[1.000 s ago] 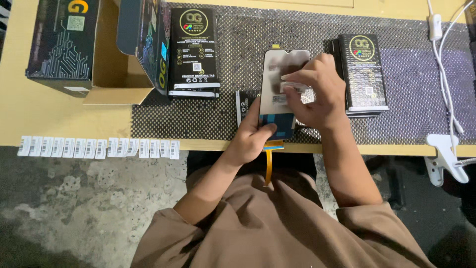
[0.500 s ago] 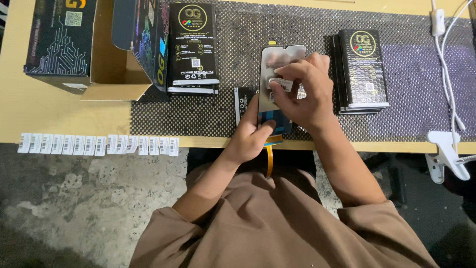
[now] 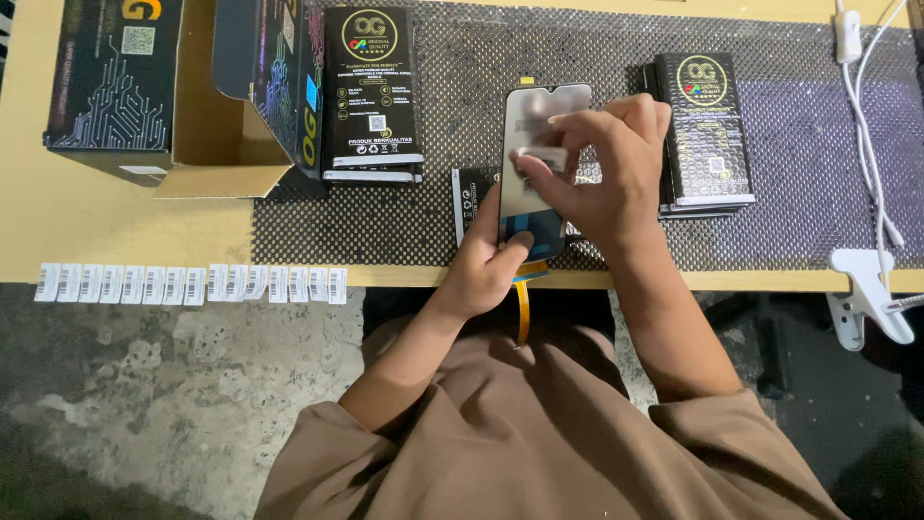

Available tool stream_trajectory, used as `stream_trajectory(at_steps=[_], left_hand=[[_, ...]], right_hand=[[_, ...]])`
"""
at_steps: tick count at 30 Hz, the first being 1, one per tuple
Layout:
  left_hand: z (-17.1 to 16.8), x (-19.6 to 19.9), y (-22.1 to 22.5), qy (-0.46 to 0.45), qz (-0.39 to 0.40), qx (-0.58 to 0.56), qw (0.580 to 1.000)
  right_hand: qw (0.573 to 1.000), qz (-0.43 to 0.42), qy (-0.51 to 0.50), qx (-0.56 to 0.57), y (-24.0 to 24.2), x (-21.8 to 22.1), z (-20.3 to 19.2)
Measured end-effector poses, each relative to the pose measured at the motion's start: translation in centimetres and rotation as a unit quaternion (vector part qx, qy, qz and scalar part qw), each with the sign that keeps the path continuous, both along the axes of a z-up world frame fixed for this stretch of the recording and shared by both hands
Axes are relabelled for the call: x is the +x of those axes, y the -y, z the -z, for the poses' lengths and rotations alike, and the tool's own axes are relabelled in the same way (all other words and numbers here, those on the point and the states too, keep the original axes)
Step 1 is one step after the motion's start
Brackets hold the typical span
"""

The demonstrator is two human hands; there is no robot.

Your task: The person removes phone screens from their packaging boxes by hand, peels off the clear protective plastic films, and places the components into new boxes on a workstation.

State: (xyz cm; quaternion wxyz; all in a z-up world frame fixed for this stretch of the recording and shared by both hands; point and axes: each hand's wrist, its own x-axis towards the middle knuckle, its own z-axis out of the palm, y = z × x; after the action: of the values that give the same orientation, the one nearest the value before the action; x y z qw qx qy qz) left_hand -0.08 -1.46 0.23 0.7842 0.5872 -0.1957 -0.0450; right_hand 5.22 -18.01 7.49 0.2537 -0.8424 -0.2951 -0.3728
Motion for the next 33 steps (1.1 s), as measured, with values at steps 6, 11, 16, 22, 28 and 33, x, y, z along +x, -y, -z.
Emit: stream_trajectory(at_steps=[6,11,16,22,28,33], left_hand=[[-0.1,-0.4,-0.5,-0.028,0.005,-0.063,0.998],[-0.5,-0.1,-0.2,-0.046,0.045,-0.027,0.998],[-0.3,-0.2,-0.4,-0.045,0.058,-0.024,0.997],[-1.0,-0.5,-0.6,-0.022,0.037,-0.064,0.997],[0.6,-0.2,-0.5,-0.009,0.026,-0.109,0.994],[2.6,0.4,-0.2,-0.018,0.013,-0.184,0.983]], right_hand=[[0.999,-0.003,-0.011,0.034,1.5,0.5,-0.1],[0.996,-0.007,-0.054,0.069,0.1,0.0,-0.7],[0.994,0.002,-0.056,0.094,0.6,0.8,-0.6],[0.984,-0.065,-0.112,0.122,1.8,-0.1,-1.1],[0.956,-0.139,-0.171,0.192,3.2,-2.0,2.3],[0.908,-0.161,-0.293,0.252,2.9,-8.0,3.6]])
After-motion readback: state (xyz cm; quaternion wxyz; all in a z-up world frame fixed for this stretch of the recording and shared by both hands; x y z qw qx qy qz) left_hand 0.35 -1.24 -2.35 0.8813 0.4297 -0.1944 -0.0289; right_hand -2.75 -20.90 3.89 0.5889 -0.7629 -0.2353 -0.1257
